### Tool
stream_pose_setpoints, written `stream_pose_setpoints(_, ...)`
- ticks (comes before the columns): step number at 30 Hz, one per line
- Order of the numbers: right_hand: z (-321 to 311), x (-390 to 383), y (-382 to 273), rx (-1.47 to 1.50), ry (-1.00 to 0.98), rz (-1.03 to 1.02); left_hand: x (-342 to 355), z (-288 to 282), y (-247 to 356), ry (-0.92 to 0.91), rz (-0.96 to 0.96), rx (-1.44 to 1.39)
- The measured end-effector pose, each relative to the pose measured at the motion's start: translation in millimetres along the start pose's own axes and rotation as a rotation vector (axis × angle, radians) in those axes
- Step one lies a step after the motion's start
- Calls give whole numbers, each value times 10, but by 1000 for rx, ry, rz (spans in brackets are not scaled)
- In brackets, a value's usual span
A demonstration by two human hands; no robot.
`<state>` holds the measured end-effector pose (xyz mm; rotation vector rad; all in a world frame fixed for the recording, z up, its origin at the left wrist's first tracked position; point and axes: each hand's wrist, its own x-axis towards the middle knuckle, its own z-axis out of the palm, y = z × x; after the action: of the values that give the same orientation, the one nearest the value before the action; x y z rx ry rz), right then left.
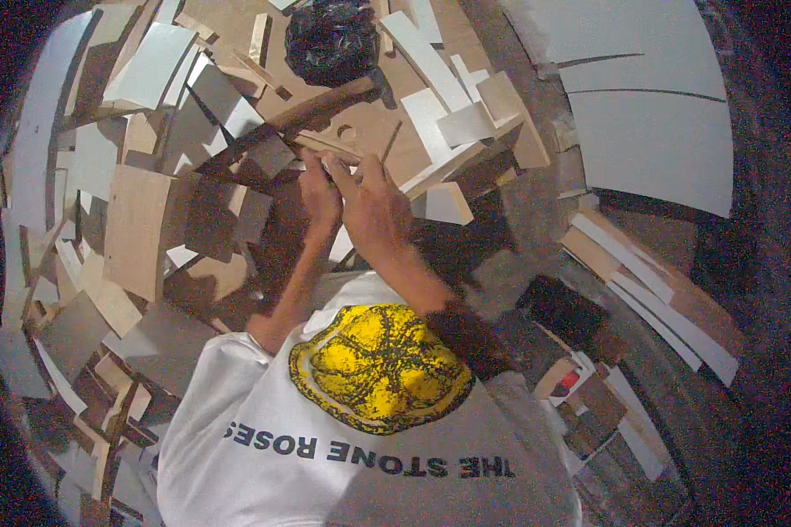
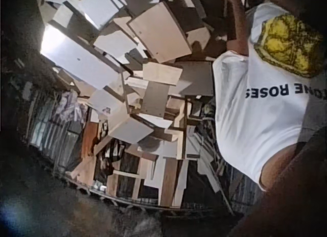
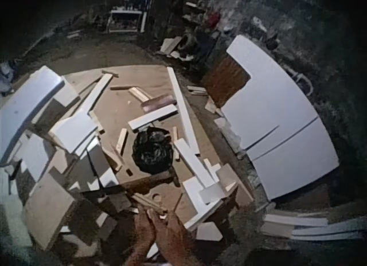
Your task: The person sands the edges and joints of a wooden frame and individual wooden pieces using a piece of sandpaper by hand.
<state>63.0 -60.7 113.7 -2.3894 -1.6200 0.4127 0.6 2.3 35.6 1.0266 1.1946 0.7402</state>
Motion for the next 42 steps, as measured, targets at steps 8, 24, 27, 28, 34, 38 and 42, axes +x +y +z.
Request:
stream_pose_setpoints(8,-154,-350,37,-18,-61,44,94,-32,-43,-14,-62,-80)
stream_pose_setpoints(24,-156,-287,-52,22,26,10,98,-78,-139,-70,13,-55)
stream_pose_setpoints(27,23,-227,-26,46,41,-4,217,-201,-226,-147,-50,-145)
stream_pose_setpoints(28,27,-175,-23,46,44,-5,210,-181,-249,-148,-46,-145)
stream_pose_setpoints(34,79,-109,60,141,115,-15,109,-167,-226,-162,43,-180)
stream_pose_setpoints(38,-109,-188,136,230,173,123,103,-239,-326,-151,-12,-237)
stream_pose_setpoints(42,-130,-449,392,470,257,156,158,-302,-382,-266,181,-199)
